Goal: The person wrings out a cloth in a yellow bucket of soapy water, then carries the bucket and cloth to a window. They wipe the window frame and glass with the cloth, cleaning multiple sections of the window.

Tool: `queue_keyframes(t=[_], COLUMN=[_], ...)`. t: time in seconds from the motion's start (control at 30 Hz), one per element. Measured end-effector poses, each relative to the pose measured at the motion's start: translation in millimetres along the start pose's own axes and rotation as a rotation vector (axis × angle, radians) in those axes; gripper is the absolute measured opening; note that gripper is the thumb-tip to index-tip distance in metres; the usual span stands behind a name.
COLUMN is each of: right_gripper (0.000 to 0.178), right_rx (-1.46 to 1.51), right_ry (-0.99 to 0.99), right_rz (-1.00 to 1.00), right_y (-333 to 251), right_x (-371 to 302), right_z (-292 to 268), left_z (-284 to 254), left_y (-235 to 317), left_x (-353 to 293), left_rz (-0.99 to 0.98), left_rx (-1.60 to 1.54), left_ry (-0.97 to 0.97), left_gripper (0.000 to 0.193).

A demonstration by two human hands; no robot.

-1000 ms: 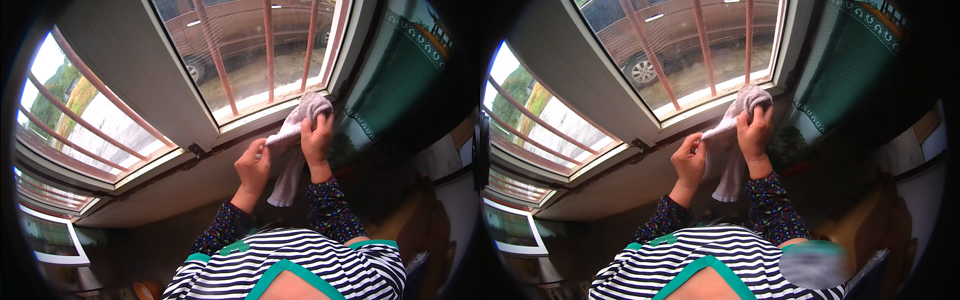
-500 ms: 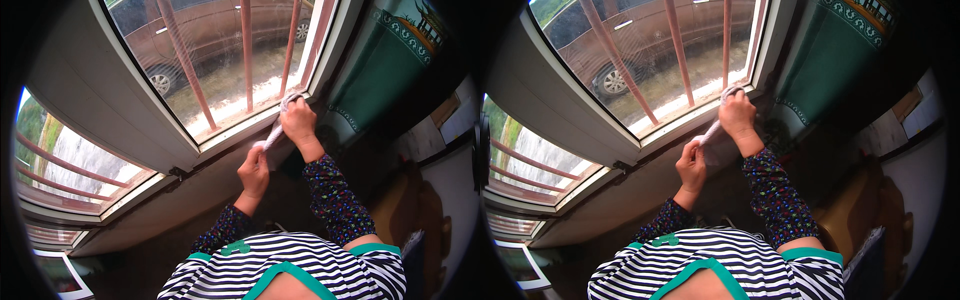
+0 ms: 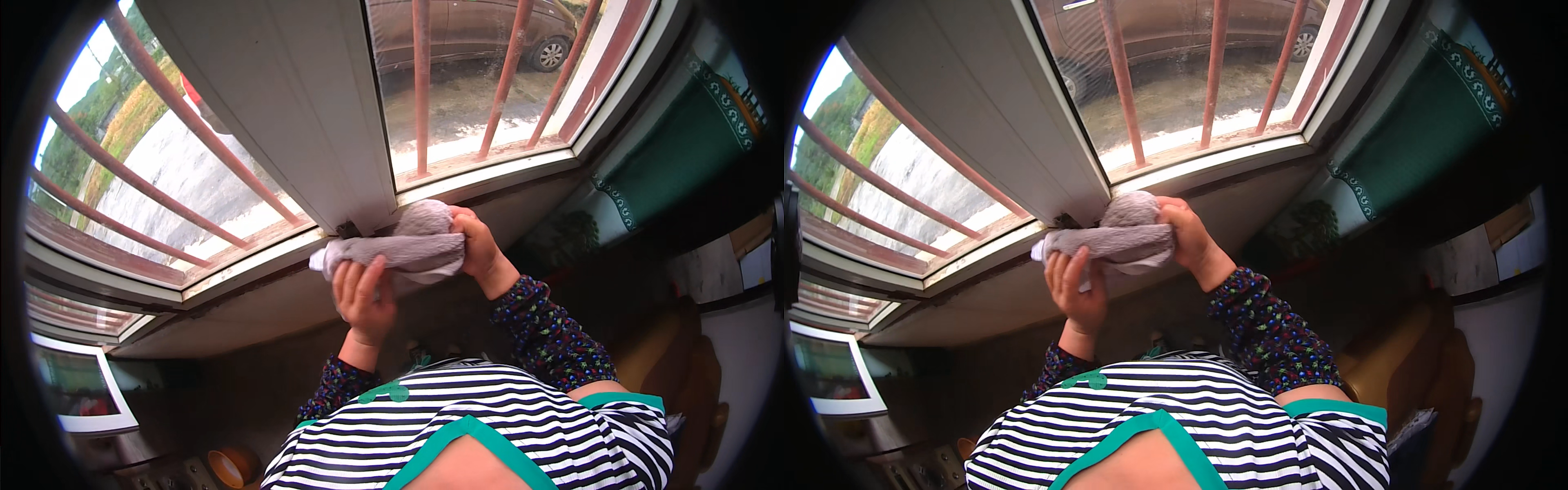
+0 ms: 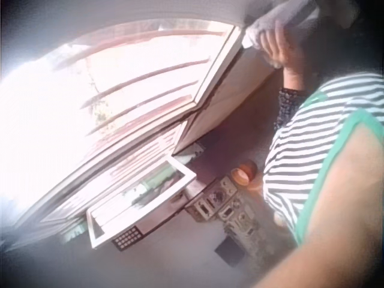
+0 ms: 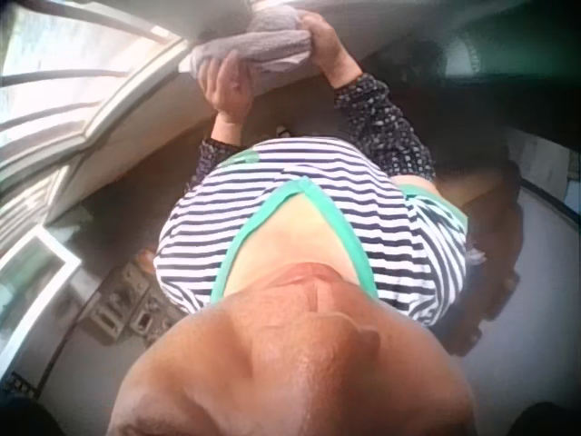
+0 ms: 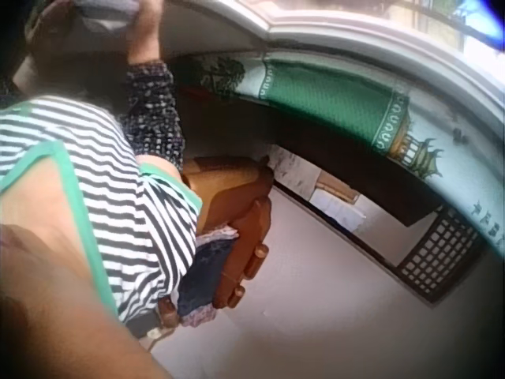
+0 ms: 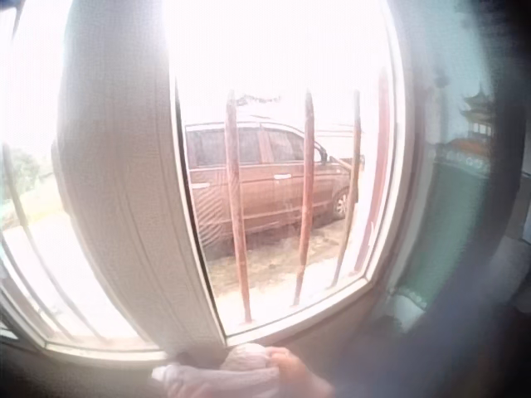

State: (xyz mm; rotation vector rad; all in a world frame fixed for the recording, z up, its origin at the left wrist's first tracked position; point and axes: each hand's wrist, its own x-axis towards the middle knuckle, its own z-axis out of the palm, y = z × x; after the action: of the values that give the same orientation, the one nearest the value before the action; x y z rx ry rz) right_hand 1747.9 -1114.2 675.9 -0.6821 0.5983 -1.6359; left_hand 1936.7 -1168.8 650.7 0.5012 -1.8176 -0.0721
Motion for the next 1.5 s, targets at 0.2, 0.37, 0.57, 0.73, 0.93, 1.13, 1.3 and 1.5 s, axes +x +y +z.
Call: queue_keyframes(t=[0.2,0.37,0.57,0.73,0.93,1.13,1.3,1.5], right_gripper=[0.037,0.027,0.027,0.029,0.034,0.044,0.044,0.037], right_rx=[-0.097,-0.436,-0.520,-0.616,-0.414,-0.281,-0.285,-0.287], right_ry=[0.391,0.366,0.209,0.165,0.076,0.161,0.191,0.077], right_rz=[-0.200,-0.396,-0.336,-0.417,-0.296,-0.362,-0.311,-0.230], right_y=[21.8,17.5,-4.6,3.2,-5.5,-22.2,-16.7,28.5], right_x=[-14.5,-6.5,-1.9,3.4,-2.9,-24.3,-35.7,-9.1], right_z=[-8.3,-19.7,-36.2,-48.5,-59.4,-93.8,-96.0,-76.6], left_z=[47.0,77.4,89.3,95.2,105.9,136.0,135.1,84.5], left_y=[19.1,34.5,46.0,51.9,55.9,76.5,78.5,42.8], left_x=[4.8,7.1,33.0,38.9,42.8,38.9,36.9,39.3], left_rz=[-0.057,-0.049,0.055,0.142,0.016,-0.014,0.151,0.241], left_rx=[0.080,0.478,0.680,0.994,0.853,0.257,0.514,0.944], left_ry=[-0.145,-0.257,-0.331,-0.431,-0.393,-0.343,-0.389,-0.359], left_gripper=[0.046,0.061,0.051,0.040,0.041,0.050,0.037,0.032])
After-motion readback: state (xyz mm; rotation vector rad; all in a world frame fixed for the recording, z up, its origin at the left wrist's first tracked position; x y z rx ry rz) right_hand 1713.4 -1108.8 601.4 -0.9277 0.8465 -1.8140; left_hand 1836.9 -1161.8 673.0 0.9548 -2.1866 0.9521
